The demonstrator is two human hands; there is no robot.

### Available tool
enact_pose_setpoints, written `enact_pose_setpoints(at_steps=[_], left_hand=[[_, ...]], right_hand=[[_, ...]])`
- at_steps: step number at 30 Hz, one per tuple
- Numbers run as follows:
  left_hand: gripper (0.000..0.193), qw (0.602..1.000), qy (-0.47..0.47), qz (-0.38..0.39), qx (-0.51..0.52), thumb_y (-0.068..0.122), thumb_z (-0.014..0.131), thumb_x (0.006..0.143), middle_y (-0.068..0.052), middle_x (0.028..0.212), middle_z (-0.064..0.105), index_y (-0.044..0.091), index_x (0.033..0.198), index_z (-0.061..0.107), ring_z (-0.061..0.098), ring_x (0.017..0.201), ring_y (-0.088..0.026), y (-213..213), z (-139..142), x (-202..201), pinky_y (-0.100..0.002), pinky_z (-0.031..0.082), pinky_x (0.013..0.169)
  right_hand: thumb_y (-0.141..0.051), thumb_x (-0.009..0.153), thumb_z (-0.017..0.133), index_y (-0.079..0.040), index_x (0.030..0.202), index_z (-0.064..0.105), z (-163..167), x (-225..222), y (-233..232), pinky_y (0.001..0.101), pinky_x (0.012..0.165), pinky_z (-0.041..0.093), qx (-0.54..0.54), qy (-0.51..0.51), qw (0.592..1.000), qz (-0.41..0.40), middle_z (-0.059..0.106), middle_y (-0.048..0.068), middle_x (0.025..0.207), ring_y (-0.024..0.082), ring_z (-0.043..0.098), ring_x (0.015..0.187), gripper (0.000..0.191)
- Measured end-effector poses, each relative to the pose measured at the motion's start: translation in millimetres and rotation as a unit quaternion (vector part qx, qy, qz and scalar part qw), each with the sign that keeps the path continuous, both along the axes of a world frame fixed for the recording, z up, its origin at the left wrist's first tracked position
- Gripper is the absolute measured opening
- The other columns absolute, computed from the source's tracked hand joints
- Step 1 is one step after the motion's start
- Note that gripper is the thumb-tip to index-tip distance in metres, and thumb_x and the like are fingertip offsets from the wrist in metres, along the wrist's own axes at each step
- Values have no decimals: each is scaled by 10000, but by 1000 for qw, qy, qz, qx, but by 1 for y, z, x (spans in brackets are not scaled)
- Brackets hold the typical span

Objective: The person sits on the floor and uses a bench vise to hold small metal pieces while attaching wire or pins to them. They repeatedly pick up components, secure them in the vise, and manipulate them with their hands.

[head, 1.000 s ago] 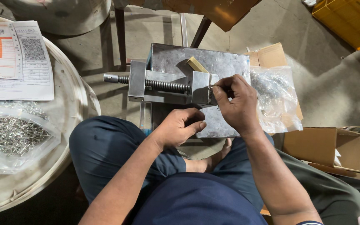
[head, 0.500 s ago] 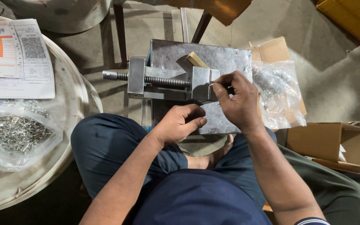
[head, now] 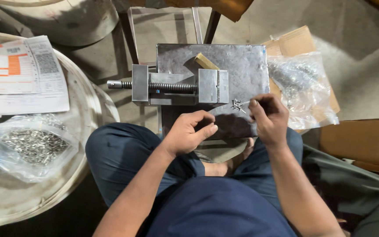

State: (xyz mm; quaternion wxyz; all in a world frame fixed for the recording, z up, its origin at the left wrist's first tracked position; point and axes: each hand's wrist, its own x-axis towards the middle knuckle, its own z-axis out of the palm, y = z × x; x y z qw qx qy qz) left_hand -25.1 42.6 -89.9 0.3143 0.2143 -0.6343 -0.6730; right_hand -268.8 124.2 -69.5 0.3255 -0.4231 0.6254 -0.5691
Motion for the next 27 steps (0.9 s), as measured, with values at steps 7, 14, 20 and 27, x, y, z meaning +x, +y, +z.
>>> enact_pose_setpoints(at_steps=[7, 14, 20, 27], left_hand=[[140, 982, -12, 145, 121, 70, 712, 938, -65, 910, 713, -13, 1048, 688, 678, 820, -127, 28, -11, 59, -281, 567, 755], [310, 908, 36, 383, 165, 317, 565, 1123, -109, 876, 673, 14, 1131, 630, 637, 742, -206, -21, -12, 124, -350, 527, 683], [505, 922, 40, 255, 289, 478, 379, 1078, -85, 982, 722, 47, 1087, 641, 705, 857, -207, -72, 1, 97, -389, 568, 699], [263, 925, -11, 295, 241, 265, 560, 1090, -71, 1014, 719, 33, 1110, 682, 692, 895, -192, -94, 17, 88, -366, 582, 826]], right_hand=[[-113, 938, 743, 5, 1007, 710, -25, -54, 22, 210, 593, 466, 140, 155, 978, 18, 659, 12, 792, 50, 591, 693, 141], [-158, 942, 722, -26, 993, 709, -23, -89, 3, 222, 518, 444, 212, 2, 976, 48, 645, -22, 740, 46, 562, 576, 142], [-170, 923, 734, -19, 989, 712, -16, -90, 9, 227, 521, 459, 213, 41, 975, 46, 646, -6, 720, 53, 583, 571, 166], [-178, 919, 730, -17, 974, 714, -13, -88, 11, 237, 510, 469, 216, 59, 974, 37, 665, -6, 730, 56, 584, 549, 171]])
